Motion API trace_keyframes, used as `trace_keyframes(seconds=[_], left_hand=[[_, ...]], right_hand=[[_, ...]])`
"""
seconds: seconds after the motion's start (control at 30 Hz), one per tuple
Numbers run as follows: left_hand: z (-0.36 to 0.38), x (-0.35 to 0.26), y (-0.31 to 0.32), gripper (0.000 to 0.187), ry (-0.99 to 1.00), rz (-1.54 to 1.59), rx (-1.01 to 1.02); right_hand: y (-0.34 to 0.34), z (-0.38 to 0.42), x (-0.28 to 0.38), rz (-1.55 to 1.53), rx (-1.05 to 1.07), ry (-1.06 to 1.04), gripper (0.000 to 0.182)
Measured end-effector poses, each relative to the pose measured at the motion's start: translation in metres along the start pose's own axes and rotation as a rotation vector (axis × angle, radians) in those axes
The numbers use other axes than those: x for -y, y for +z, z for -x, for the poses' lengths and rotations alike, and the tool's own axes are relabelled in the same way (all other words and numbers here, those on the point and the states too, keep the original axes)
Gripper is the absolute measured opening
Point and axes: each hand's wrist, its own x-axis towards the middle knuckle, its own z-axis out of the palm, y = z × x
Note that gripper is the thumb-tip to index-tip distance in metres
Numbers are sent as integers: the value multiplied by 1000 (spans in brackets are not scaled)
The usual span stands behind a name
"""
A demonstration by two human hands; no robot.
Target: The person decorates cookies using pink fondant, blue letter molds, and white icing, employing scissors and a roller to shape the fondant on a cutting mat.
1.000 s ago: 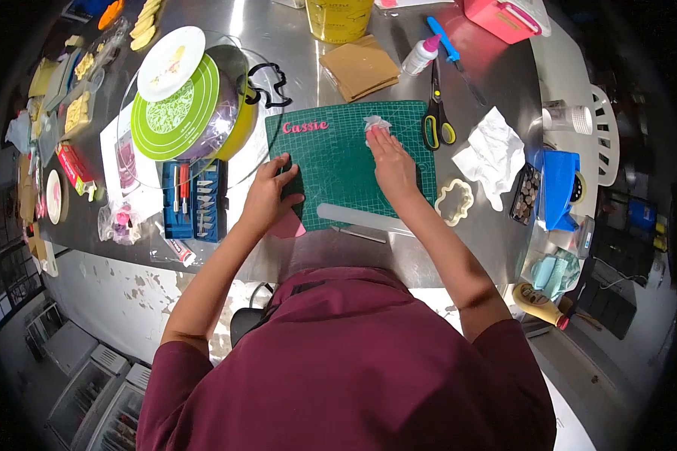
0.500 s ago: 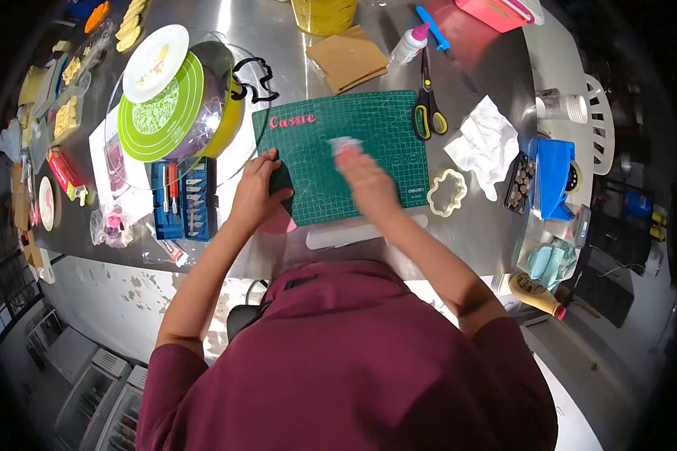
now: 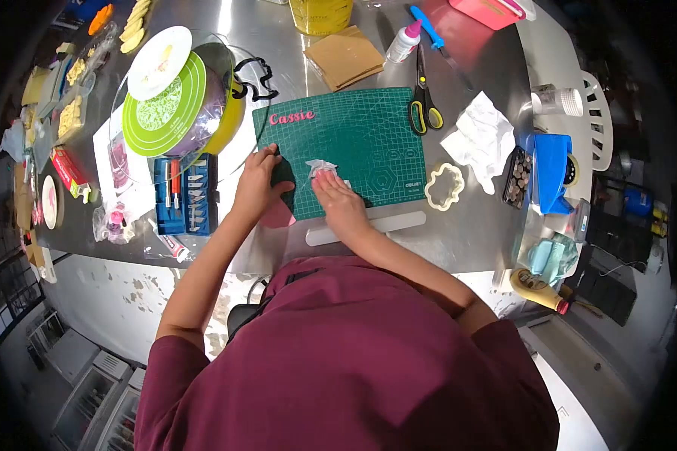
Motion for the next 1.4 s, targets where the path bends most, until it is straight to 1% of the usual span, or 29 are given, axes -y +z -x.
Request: trace_keyframes(seconds=[0.1,0.13,0.2,0.27,0.37,0.4,0.5,0.57,0.63,0.67,0.73,0.77,0.83,0.87,0.9,0.93,0.97,1.03,1.07,1.1,1.17,1.27,1.37,1.4], left_hand=[[1,5,2,54,48,-5,-17],[1,6,1,54,55,-6,-22],[2,6,2,54,58,0,-37],[3,6,2,54,61,5,-37],[2,1,-1,52,82,-9,-62],[2,0,0,51,86,-11,-72],[3,1,1,50,112,-20,-90],[3,1,-1,49,109,-11,-75],[0,3,-2,48,78,11,-46],[-1,5,-1,45,98,-6,-67],[-3,6,0,41,137,-36,-103],[-7,7,-1,38,114,-9,-98],[-9,2,-9,33,53,45,-87],[-8,1,-10,33,-24,192,-100],[-8,-1,-10,33,-97,339,-113],[-9,-4,-10,34,-167,486,-122],[-9,-9,-5,35,-179,658,-105],[-4,-28,4,38,-201,1004,-68],[-2,-36,1,41,-226,1123,102],[0,-49,-3,41,-253,1265,168],[0,-69,1,28,-217,1230,104],[1,-69,16,18,-265,866,11],[4,-85,23,14,213,313,-361],[5,-94,22,22,254,298,-367]], right_hand=[[-13,5,-23,-141,20,-56,36],[-18,10,-37,-126,6,-31,37],[-37,15,-68,2,24,112,38],[-54,12,-94,67,-36,164,39],[-43,-4,-97,132,-136,298,45],[-35,-10,-92,147,-160,348,44],[-9,-28,-56,18,-140,260,37],[6,-35,-25,10,-109,162,36],[13,-35,-9,-33,-77,106,35],[15,-33,-5,-55,-60,81,35],[6,-26,-1,-152,70,51,36],[-1,-25,-3,-198,134,33,36],[-42,-44,-4,-567,378,415,37],[-56,-49,-7,-750,501,607,38],[-56,-45,-11,-1290,283,734,36],[-57,-42,-17,-1523,249,800,34],[-58,-39,-24,-1757,204,863,32],[-67,-35,-25,-1950,220,884,29],[-70,-33,-26,-2047,230,890,28],[-71,-32,-28,-2065,237,904,26],[-72,-27,-30,-2105,247,933,24],[-73,-20,-33,-2133,186,938,23],[-79,-13,-25,-2027,120,961,23],[-77,-9,-22,-1998,42,1014,24]])
